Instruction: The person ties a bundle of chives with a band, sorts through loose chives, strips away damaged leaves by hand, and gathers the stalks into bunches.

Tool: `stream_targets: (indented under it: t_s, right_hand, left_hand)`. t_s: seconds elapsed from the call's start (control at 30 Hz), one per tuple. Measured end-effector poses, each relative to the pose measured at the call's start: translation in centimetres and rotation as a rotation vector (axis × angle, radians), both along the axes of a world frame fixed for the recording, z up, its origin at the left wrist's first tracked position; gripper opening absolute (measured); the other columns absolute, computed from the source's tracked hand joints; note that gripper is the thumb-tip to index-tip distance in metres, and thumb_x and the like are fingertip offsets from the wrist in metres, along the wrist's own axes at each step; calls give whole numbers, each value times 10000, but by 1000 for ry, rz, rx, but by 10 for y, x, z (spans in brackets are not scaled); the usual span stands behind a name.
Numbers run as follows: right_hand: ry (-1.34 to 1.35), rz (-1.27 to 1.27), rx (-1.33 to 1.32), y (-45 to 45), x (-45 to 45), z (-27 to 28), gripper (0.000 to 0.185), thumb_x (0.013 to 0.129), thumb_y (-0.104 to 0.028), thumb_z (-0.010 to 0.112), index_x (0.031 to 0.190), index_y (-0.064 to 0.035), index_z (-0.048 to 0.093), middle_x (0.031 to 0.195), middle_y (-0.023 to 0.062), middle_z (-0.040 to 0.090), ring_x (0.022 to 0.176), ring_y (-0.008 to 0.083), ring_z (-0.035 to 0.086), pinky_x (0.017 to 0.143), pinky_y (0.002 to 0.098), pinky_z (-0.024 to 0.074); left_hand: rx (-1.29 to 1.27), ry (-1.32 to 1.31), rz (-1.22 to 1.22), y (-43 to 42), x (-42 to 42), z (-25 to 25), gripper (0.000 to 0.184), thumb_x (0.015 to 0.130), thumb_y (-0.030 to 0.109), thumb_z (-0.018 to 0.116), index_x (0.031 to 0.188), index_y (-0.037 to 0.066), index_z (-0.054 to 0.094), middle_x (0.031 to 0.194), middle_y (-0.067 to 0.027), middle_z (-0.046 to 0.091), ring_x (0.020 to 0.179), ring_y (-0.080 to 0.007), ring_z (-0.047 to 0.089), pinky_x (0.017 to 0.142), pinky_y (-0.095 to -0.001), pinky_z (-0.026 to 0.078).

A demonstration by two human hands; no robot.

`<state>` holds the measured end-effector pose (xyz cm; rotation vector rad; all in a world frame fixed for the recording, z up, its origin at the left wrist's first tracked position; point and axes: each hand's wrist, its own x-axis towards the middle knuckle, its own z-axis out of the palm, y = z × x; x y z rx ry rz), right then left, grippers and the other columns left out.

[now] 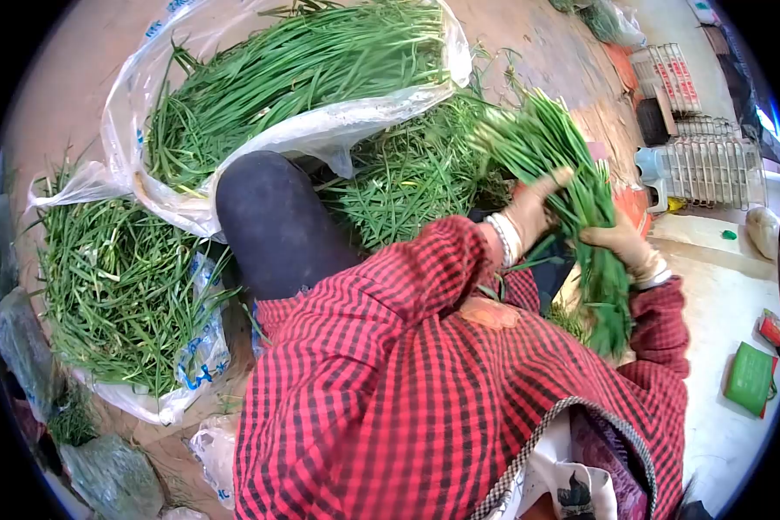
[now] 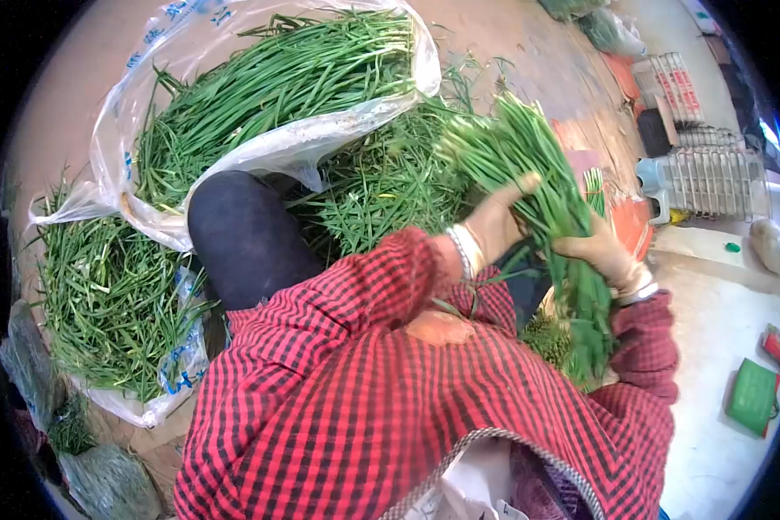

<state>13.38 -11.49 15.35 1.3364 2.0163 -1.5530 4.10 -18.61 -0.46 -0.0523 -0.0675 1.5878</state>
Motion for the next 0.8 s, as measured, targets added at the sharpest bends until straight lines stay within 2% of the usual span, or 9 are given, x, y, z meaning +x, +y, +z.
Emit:
stream_targets:
  t_s: [0.13, 0.23, 0.27, 0.37, 0.5, 0.53, 0.67, 0.77, 0.8]
  right_hand:
    - [-327, 348, 103, 46, -25, 24, 702, 704, -77, 707, 1337, 19, 421, 1071, 54, 605, 911, 134, 564, 824, 273, 471]
    - [-565, 582, 104, 57, -76, 11, 722, 685, -89, 711, 1334, 20, 414, 960, 65, 642, 780, 128, 584, 703, 282, 507]
    - [-580, 583, 26, 60, -90, -2, 683, 678, -93, 702, 1303, 23, 450, 933, 64, 655, 737, 131, 589, 653, 294, 515]
    - [-580, 761, -135, 73, -133, -54, 727, 683, -171, 768, 1305, 19, 445, 1041, 101, 653, 854, 156, 611, 767, 303, 513]
    - [-707, 690, -57, 77, -157, -144, 1033, 667, -355, 825, 1437, 31, 254, 1238, 199, 564, 1042, 243, 591, 894, 353, 483]
    - [-718, 833, 163, 71, -160, -167, 1138, 657, -406, 822, 1459, 48, 155, 1272, 232, 534, 1086, 272, 573, 919, 358, 474]
    - [-763, 863, 200, 90, -160, -151, 887, 687, -272, 796, 1371, 66, 344, 1172, 187, 607, 1046, 235, 588, 894, 352, 487]
    - [-664, 642, -292, 87, -168, -96, 723, 717, -187, 777, 1322, 30, 446, 1157, 128, 614, 1022, 195, 573, 932, 320, 444]
    - [-615, 634, -366, 87, -169, -89, 802, 715, -201, 796, 1365, 36, 390, 1219, 141, 579, 1114, 203, 529, 982, 319, 403]
  left_hand:
    - [34, 45, -162, -17, 5, 8, 637, 881, 538, 559, 1316, 84, 459, 1268, -104, 557, 1193, -239, 509, 1044, -406, 358]
    - [70, -215, -81, -18, 8, -17, 656, 903, 539, 482, 1303, 21, 449, 1254, -176, 552, 1197, -300, 500, 1054, -435, 351]
    - [-62, -310, -101, -19, 4, -20, 653, 913, 495, 451, 1287, -40, 438, 1237, -202, 552, 1186, -315, 501, 1059, -441, 347]
    - [-390, -446, -75, -19, 6, -41, 584, 912, 416, 460, 1219, -82, 459, 1232, -227, 542, 1174, -331, 500, 1039, -453, 373]
    - [-218, -291, 24, -17, -2, -53, 381, 921, 316, 491, 1139, 9, 549, 1124, -150, 627, 1070, -263, 591, 991, -424, 432]
    - [-306, -292, -43, -23, -17, -41, 307, 929, 297, 529, 1108, 51, 575, 1055, -110, 661, 986, -221, 633, 940, -400, 473]
    - [-95, -370, 63, -9, -18, -34, 278, 905, 296, 616, 1091, 92, 590, 1049, -75, 667, 953, -213, 645, 880, -367, 500]
    - [25, -453, 18, -7, -20, 8, 299, 908, 310, 617, 1123, 104, 591, 1079, -43, 658, 1005, -192, 618, 907, -382, 477]
    - [50, -447, -42, -9, -20, 12, 347, 907, 326, 618, 1169, 103, 571, 1124, -42, 641, 1052, -189, 592, 934, -396, 458]
